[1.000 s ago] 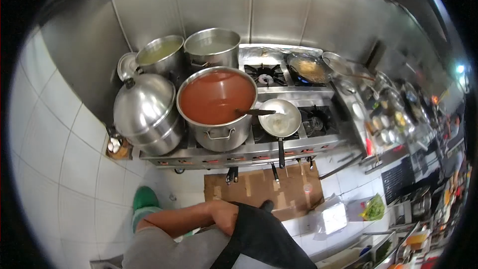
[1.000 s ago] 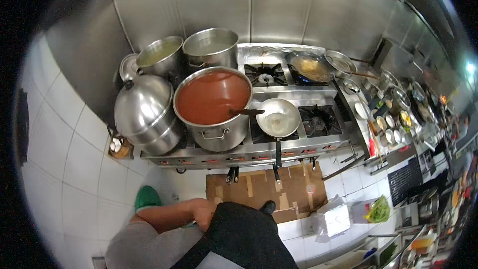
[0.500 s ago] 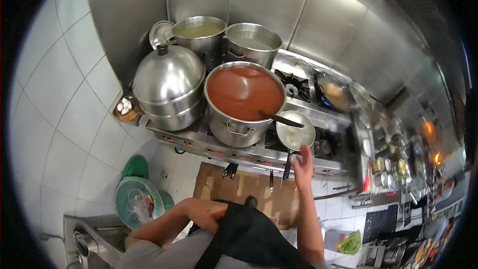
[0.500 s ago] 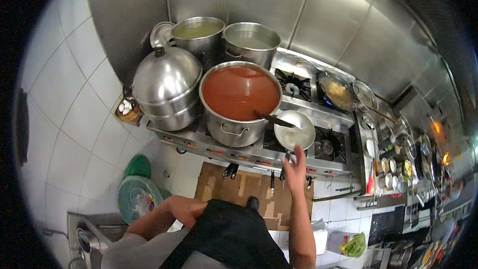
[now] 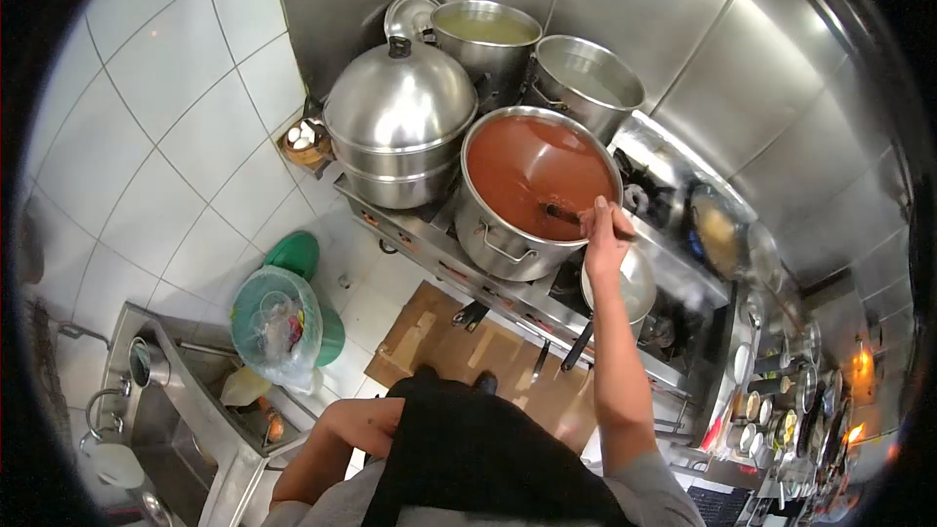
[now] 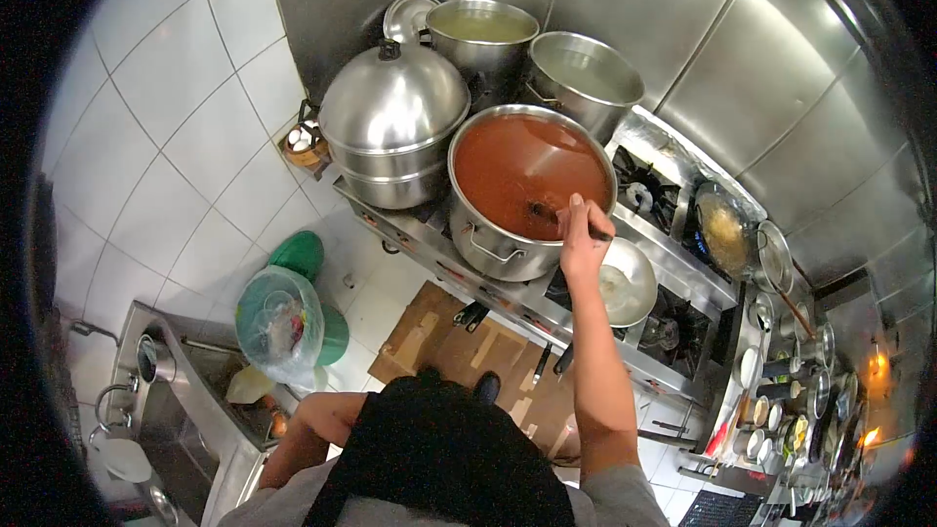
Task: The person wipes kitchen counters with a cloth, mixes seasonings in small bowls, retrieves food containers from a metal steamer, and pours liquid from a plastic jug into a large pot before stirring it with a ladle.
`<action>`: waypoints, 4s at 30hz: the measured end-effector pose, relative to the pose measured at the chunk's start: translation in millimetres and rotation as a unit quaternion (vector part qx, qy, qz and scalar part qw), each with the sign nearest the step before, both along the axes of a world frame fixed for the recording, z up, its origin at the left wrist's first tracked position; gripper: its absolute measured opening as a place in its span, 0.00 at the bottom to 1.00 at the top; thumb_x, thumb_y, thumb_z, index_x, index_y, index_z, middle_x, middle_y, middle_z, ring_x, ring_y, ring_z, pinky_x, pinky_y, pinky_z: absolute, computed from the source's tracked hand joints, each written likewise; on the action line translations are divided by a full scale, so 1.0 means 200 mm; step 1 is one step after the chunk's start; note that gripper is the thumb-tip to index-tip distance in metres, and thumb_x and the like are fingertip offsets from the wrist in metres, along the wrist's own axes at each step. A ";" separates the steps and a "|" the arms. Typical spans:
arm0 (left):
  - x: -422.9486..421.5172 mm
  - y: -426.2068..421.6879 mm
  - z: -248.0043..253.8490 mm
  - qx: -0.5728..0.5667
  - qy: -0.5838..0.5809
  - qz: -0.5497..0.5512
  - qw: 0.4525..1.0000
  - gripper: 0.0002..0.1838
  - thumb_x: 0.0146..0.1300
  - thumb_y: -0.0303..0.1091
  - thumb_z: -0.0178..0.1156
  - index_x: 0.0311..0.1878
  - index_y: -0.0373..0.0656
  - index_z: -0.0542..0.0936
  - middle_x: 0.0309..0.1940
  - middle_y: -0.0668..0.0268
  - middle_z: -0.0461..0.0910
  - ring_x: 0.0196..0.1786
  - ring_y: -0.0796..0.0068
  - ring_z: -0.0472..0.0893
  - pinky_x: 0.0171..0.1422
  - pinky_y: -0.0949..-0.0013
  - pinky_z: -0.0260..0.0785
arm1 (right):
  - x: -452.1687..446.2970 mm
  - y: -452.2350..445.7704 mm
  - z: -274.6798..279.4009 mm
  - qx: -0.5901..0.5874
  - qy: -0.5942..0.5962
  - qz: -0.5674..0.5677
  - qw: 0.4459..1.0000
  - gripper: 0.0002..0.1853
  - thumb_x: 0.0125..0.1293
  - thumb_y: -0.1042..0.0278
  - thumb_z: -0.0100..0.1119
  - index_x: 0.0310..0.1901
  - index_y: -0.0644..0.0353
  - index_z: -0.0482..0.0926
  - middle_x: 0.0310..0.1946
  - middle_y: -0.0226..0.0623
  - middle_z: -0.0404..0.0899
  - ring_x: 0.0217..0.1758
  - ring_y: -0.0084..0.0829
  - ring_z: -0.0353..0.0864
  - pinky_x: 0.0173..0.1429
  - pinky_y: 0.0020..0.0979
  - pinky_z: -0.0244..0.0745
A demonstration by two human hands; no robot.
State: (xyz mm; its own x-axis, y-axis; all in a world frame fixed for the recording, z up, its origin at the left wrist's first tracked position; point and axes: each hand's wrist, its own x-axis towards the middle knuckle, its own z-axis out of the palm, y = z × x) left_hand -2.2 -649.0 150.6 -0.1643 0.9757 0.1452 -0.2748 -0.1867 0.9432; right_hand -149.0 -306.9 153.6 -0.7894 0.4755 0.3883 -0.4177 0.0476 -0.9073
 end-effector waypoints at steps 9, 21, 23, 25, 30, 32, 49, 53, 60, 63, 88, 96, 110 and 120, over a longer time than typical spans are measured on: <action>0.00 0.06 -0.09 -0.019 0.065 0.021 0.997 0.17 0.56 0.30 0.56 0.47 0.29 0.74 0.48 0.54 0.78 0.51 0.65 0.75 0.53 0.65 0.66 | 0.09 0.13 0.22 -0.022 0.003 0.030 0.999 0.20 0.68 0.66 0.51 0.16 0.58 0.63 0.12 0.29 0.64 0.15 0.20 0.61 0.22 0.25 0.57; -0.15 0.12 0.01 -0.019 0.052 -0.027 0.998 0.17 0.57 0.28 0.56 0.48 0.28 0.73 0.50 0.55 0.77 0.53 0.66 0.74 0.57 0.65 0.64 | 0.13 0.23 0.20 0.065 0.024 -0.092 0.993 0.20 0.67 0.60 0.53 0.18 0.59 0.66 0.13 0.28 0.66 0.17 0.17 0.61 0.22 0.23 0.58; -0.15 0.11 -0.02 -0.012 0.034 -0.006 0.999 0.17 0.58 0.28 0.56 0.49 0.28 0.73 0.50 0.55 0.76 0.54 0.67 0.73 0.57 0.65 0.64 | 0.13 0.22 0.18 0.079 0.017 -0.141 0.987 0.20 0.68 0.63 0.52 0.19 0.60 0.64 0.15 0.26 0.66 0.18 0.15 0.59 0.23 0.22 0.56; -0.15 0.09 -0.06 -0.027 0.000 -0.017 0.999 0.17 0.59 0.28 0.56 0.49 0.29 0.73 0.50 0.55 0.76 0.54 0.67 0.73 0.57 0.66 0.64 | 0.13 0.23 0.14 0.067 0.039 -0.148 0.986 0.20 0.69 0.63 0.50 0.19 0.59 0.64 0.14 0.28 0.67 0.18 0.16 0.60 0.23 0.22 0.55; -0.19 0.11 0.01 -0.025 -0.014 -0.020 0.999 0.16 0.60 0.29 0.55 0.49 0.29 0.73 0.50 0.55 0.76 0.54 0.68 0.72 0.58 0.66 0.63 | 0.06 0.26 -0.05 0.026 0.043 -0.151 0.987 0.19 0.70 0.61 0.46 0.20 0.57 0.63 0.15 0.29 0.64 0.19 0.21 0.62 0.27 0.25 0.64; -0.19 0.11 0.03 -0.040 0.011 -0.014 0.999 0.16 0.60 0.27 0.55 0.49 0.29 0.73 0.49 0.55 0.76 0.54 0.68 0.72 0.59 0.67 0.62 | 0.02 0.24 -0.09 0.003 0.048 -0.139 0.989 0.19 0.70 0.60 0.47 0.21 0.56 0.63 0.15 0.29 0.64 0.20 0.21 0.63 0.28 0.25 0.64; -0.20 0.06 -0.19 -0.058 -0.024 -0.044 0.997 0.22 0.51 0.22 0.56 0.52 0.28 0.72 0.48 0.60 0.79 0.50 0.74 0.74 0.54 0.70 0.66 | 0.06 0.06 0.27 -0.046 -0.018 -0.018 0.999 0.21 0.69 0.63 0.50 0.17 0.57 0.62 0.11 0.27 0.59 0.14 0.20 0.56 0.26 0.26 0.62; -0.21 0.08 -0.13 -0.017 -0.009 -0.057 0.998 0.21 0.55 0.22 0.56 0.54 0.28 0.70 0.50 0.59 0.77 0.52 0.73 0.73 0.57 0.69 0.65 | 0.14 0.07 0.37 -0.033 -0.039 -0.065 0.997 0.22 0.69 0.63 0.50 0.16 0.56 0.62 0.10 0.27 0.58 0.14 0.20 0.56 0.23 0.25 0.59; -0.20 0.07 -0.05 -0.006 -0.092 -0.062 0.994 0.21 0.57 0.23 0.55 0.55 0.29 0.70 0.55 0.58 0.74 0.59 0.72 0.69 0.62 0.67 0.61 | 0.16 0.10 0.28 0.034 0.022 -0.143 0.989 0.22 0.71 0.59 0.48 0.19 0.59 0.64 0.11 0.28 0.63 0.15 0.19 0.61 0.20 0.23 0.57; -0.22 0.06 -0.18 0.029 0.013 -0.052 0.998 0.20 0.59 0.25 0.55 0.55 0.30 0.70 0.55 0.57 0.74 0.59 0.70 0.68 0.63 0.65 0.60 | 0.16 0.07 0.19 0.052 0.038 -0.165 0.984 0.22 0.71 0.59 0.47 0.19 0.60 0.65 0.12 0.29 0.64 0.15 0.18 0.61 0.21 0.22 0.57; -0.26 0.06 -0.15 0.007 0.026 -0.119 0.992 0.21 0.61 0.27 0.56 0.57 0.30 0.68 0.56 0.57 0.73 0.58 0.71 0.70 0.61 0.67 0.61 | 0.15 0.03 0.33 0.029 -0.044 -0.054 0.997 0.23 0.69 0.59 0.51 0.16 0.61 0.66 0.11 0.29 0.66 0.15 0.19 0.63 0.22 0.24 0.60; -0.27 0.04 -0.15 0.027 0.021 -0.101 0.994 0.21 0.62 0.30 0.56 0.56 0.29 0.69 0.58 0.57 0.72 0.59 0.69 0.69 0.62 0.66 0.60 | 0.14 0.08 0.34 0.071 -0.027 -0.156 0.985 0.22 0.69 0.57 0.50 0.19 0.61 0.69 0.11 0.30 0.68 0.16 0.18 0.65 0.21 0.22 0.58; -0.29 0.02 -0.10 0.058 0.032 -0.096 0.993 0.19 0.62 0.31 0.56 0.53 0.30 0.71 0.54 0.56 0.74 0.57 0.68 0.71 0.60 0.66 0.62 | -0.08 0.01 -0.04 0.105 0.006 -0.047 0.993 0.21 0.68 0.62 0.54 0.18 0.60 0.68 0.15 0.30 0.70 0.19 0.18 0.67 0.26 0.23 0.63; -0.29 0.02 -0.15 0.073 0.066 -0.092 0.991 0.19 0.62 0.31 0.56 0.54 0.29 0.71 0.56 0.56 0.73 0.58 0.68 0.70 0.61 0.65 0.61 | -0.03 -0.04 0.15 0.085 -0.035 -0.036 0.995 0.22 0.68 0.63 0.51 0.16 0.61 0.67 0.13 0.30 0.69 0.17 0.18 0.65 0.23 0.23 0.60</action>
State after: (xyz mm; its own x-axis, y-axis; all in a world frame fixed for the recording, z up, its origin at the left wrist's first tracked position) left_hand -60.8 -644.4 120.0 0.0448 0.9545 0.2948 -0.1927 -0.2813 0.9401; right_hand -155.3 -314.3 182.8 -0.7836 0.4646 0.4124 -0.3427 0.2304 -0.9107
